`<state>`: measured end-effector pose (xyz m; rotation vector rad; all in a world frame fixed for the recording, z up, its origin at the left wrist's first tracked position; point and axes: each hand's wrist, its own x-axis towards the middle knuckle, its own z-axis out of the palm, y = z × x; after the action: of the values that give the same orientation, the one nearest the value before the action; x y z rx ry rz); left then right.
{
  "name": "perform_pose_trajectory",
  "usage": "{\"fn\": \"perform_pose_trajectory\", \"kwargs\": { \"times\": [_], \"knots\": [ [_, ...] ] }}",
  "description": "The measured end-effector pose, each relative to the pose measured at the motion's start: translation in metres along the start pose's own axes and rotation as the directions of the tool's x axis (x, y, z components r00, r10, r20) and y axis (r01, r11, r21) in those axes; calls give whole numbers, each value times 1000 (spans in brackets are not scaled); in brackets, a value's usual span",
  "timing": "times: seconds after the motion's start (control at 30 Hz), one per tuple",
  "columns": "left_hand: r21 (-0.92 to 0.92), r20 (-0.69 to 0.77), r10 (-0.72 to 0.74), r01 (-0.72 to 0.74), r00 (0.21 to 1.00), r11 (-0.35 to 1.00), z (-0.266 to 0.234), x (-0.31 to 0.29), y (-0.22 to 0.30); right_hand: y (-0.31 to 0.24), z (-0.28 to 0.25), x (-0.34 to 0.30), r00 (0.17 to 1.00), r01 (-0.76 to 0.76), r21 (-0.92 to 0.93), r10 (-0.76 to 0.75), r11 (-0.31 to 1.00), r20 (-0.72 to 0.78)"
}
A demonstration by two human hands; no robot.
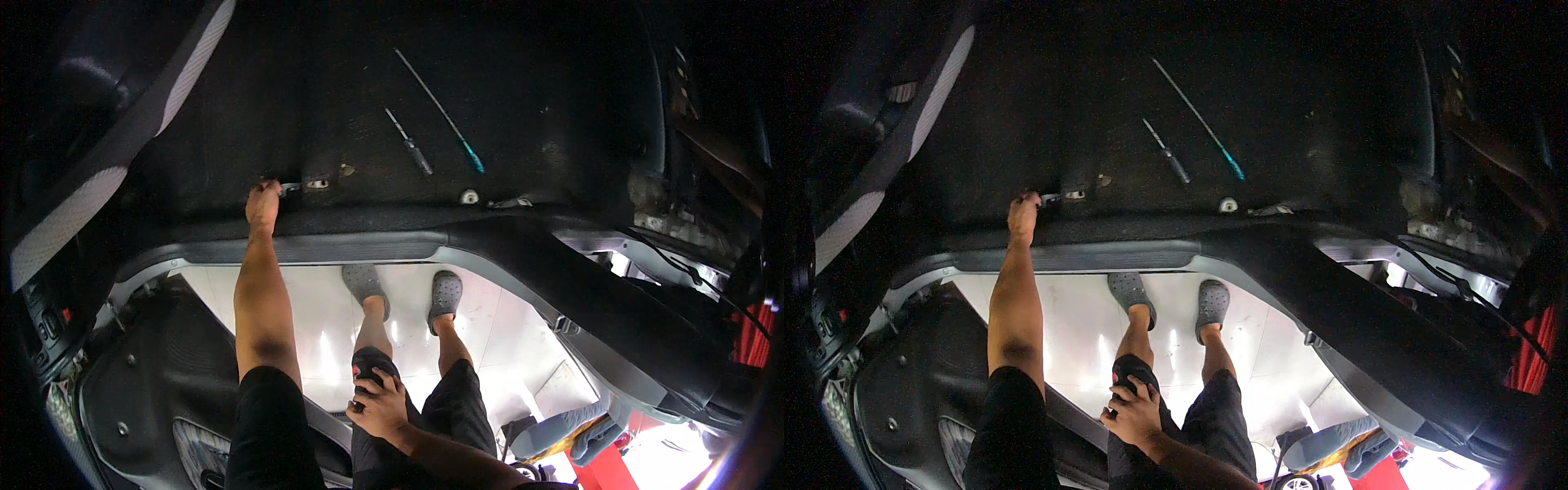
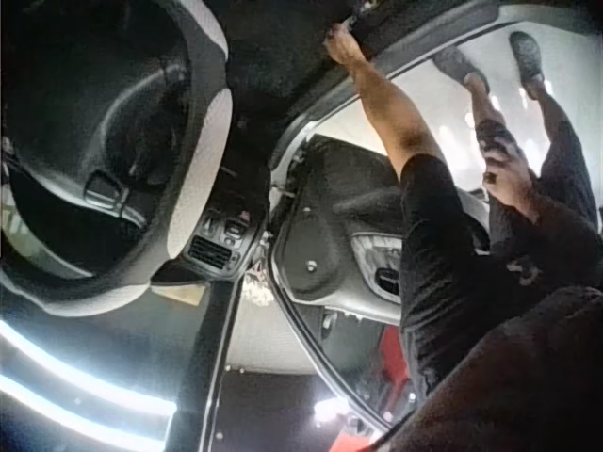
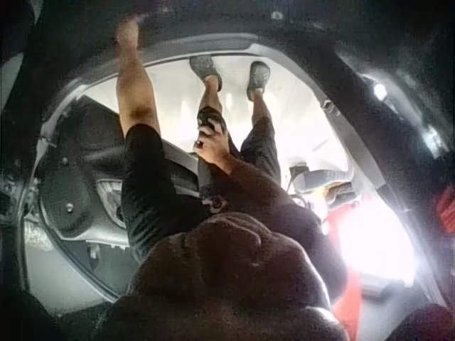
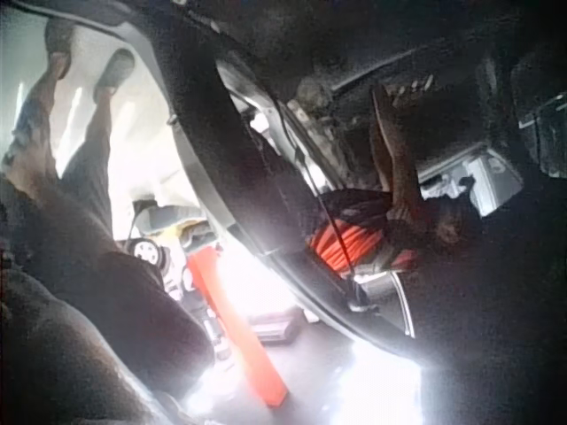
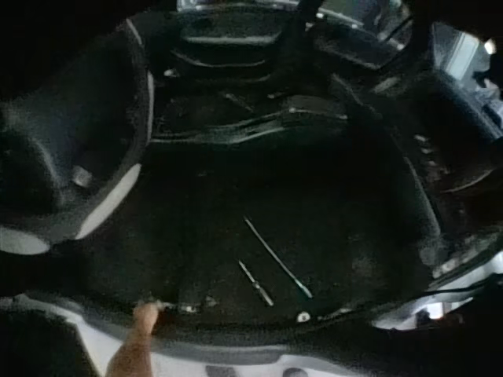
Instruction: The person removes floor mats from the front passenger footwell and the trunk of a silver car. They open the passenger door, pull out a mat, then open the trunk and remove another mat and a plastic cover, placing them on the floor.
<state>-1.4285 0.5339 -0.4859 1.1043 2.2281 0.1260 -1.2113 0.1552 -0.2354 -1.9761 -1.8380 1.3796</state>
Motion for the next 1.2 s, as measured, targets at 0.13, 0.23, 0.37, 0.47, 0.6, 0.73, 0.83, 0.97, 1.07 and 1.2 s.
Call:
{"fn": "perform_pose_trajectory", "kwargs": {
  "times": [0.13, 0.23, 0.37, 0.47, 0.6, 0.73, 0.83, 0.97, 1.07, 1.2],
  "knots": [
    [77, 11, 42, -43, 999, 996, -6, -9, 13, 4, -2, 0, 998, -19, 27, 18, 999, 53],
    [18, 88, -199, 198, 976, 980, -6, 3, 15, 5, -3, 0, 996, -31, 44, 27, 999, 90],
    [67, 267, 4, -23, 964, 997, 2, 17, 10, 4, -7, 0, 996, -30, 52, 26, 998, 91],
    [-8, 288, -133, 141, 948, 990, 9, 22, 8, 4, -7, -1, 989, -45, 44, 38, 998, 146],
    [36, 193, -122, 117, 974, 992, 4, 13, 9, 7, -7, -2, 995, -14, 48, 10, 999, 95],
    [83, 31, -142, 139, 989, 987, 0, -12, 20, 9, -5, -4, 996, 7, 35, -10, 999, 87],
    [182, -59, -53, 63, 997, 981, -1, -26, 29, 10, -3, -4, 999, 10, 35, -11, 999, 44],
    [478, -339, 269, -82, 902, 875, 19, -71, 24, 10, -3, -5, 999, -6, 19, 5, 1000, 43],
    [407, -411, 312, -134, 856, 904, 43, -127, 16, 8, -6, -6, 999, -3, 26, 2, 1000, 35],
    [220, -181, 386, -345, 905, 912, 61, -221, -4, 5, -7, -7, 993, -31, 22, 28, 999, 114]
  ]
}}
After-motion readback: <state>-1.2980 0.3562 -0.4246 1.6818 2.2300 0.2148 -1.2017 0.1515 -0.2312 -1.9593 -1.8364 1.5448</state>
